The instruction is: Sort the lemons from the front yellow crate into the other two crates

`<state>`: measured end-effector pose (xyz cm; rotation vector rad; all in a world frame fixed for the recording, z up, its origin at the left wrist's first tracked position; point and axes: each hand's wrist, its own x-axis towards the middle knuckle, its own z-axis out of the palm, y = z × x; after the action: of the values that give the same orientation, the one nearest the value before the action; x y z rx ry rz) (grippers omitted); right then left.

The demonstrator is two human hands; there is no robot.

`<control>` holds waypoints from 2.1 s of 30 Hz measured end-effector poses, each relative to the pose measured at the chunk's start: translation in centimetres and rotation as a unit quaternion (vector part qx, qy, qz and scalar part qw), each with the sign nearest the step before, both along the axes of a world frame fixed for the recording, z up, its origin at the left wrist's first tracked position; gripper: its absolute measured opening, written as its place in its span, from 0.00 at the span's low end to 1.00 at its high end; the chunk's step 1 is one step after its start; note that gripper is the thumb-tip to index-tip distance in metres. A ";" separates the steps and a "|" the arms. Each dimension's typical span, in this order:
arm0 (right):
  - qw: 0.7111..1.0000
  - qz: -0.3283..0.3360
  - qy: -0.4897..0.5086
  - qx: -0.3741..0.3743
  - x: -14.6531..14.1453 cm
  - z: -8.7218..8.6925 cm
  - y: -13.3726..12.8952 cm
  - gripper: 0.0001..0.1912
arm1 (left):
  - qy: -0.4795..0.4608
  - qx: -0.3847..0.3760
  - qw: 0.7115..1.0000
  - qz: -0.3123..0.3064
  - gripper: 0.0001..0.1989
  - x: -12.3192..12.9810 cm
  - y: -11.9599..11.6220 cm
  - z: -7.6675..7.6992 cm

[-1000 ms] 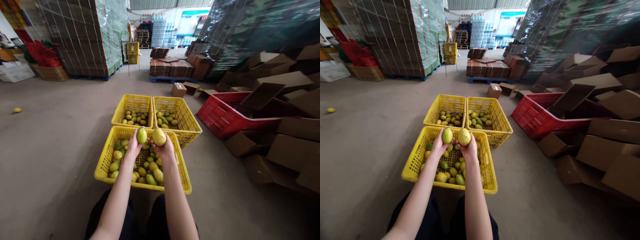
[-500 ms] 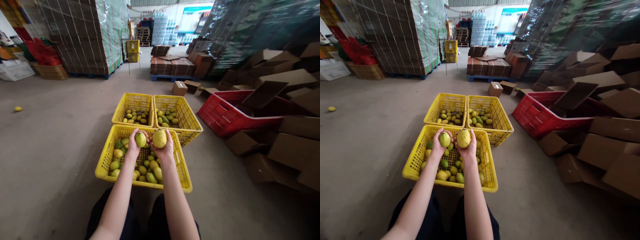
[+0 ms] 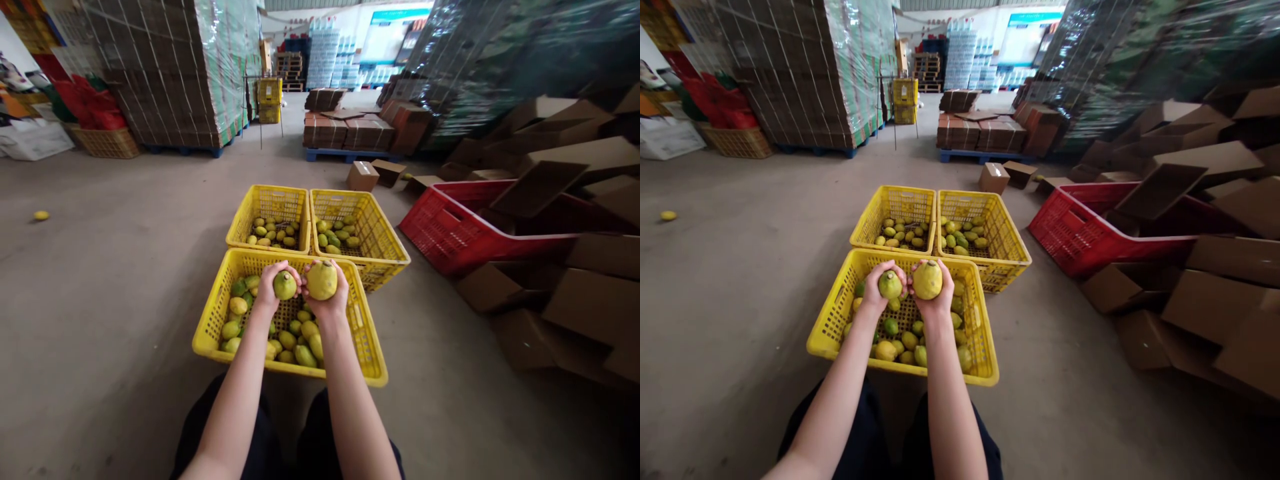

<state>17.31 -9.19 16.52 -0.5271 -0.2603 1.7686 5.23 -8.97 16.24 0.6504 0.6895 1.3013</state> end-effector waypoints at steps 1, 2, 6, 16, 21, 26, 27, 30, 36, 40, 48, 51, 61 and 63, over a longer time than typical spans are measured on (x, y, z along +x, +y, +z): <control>1.000 -0.006 0.016 -0.014 0.0 -0.1 0.0 0.18 | -0.021 -0.019 1.000 -0.001 0.15 0.0 0.1 0.1; 0.999 -0.013 0.031 -0.028 0.0 -0.2 0.1 0.19 | -0.046 -0.048 0.998 0.002 0.15 -0.1 0.1 0.2; 0.992 -0.058 0.077 -0.085 -0.1 -0.5 0.4 0.17 | -0.169 -0.195 0.964 0.066 0.14 -0.5 0.3 0.7; 0.968 -0.105 0.113 -0.200 0.0 -1.3 1.3 0.21 | -0.292 -0.290 0.901 0.136 0.17 -2.0 1.0 0.7; 0.967 -0.104 0.108 -0.206 0.2 -1.6 1.5 0.21 | -0.259 -0.275 0.913 0.155 0.13 -1.3 1.0 0.6; 0.957 -0.126 0.120 -0.234 0.3 -1.5 1.6 0.18 | -0.249 -0.253 0.918 0.177 0.12 -1.1 1.0 0.4; 0.956 -0.128 0.121 -0.235 0.3 -1.5 1.6 0.17 | -0.250 -0.251 0.918 0.177 0.12 -1.1 1.0 0.3; 0.964 -0.106 0.110 -0.219 0.3 -1.7 1.6 0.16 | -0.243 -0.269 0.916 0.171 0.10 -1.0 1.2 0.2; 0.989 -0.065 0.084 -0.107 -0.2 -1.1 1.0 0.14 | -0.223 -0.204 0.941 0.152 0.13 -0.9 1.1 0.5; 0.996 -0.019 0.063 -0.053 -0.5 -0.3 0.6 0.20 | -0.210 -0.120 0.965 0.100 0.15 -0.9 0.6 1.1; 0.999 0.038 0.034 -0.009 -0.9 -0.2 0.1 0.20 | -0.152 -0.059 0.986 0.033 0.16 -0.5 -0.2 1.6; 0.999 0.044 0.030 0.014 -0.8 -0.1 -0.1 0.19 | -0.139 -0.052 0.988 0.030 0.16 -0.5 -0.3 1.6; 0.999 -0.006 0.048 -0.025 -0.7 0.2 0.0 0.19 | -0.134 -0.093 0.981 0.107 0.10 0.1 0.3 1.0; 0.998 -0.012 0.043 -0.036 -0.5 0.1 0.0 0.13 | -0.124 -0.086 0.982 0.117 0.07 0.1 0.1 1.2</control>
<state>16.80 -9.18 16.65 -0.5019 -0.1306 1.7769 5.36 -8.85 17.43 0.2652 0.6781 1.4909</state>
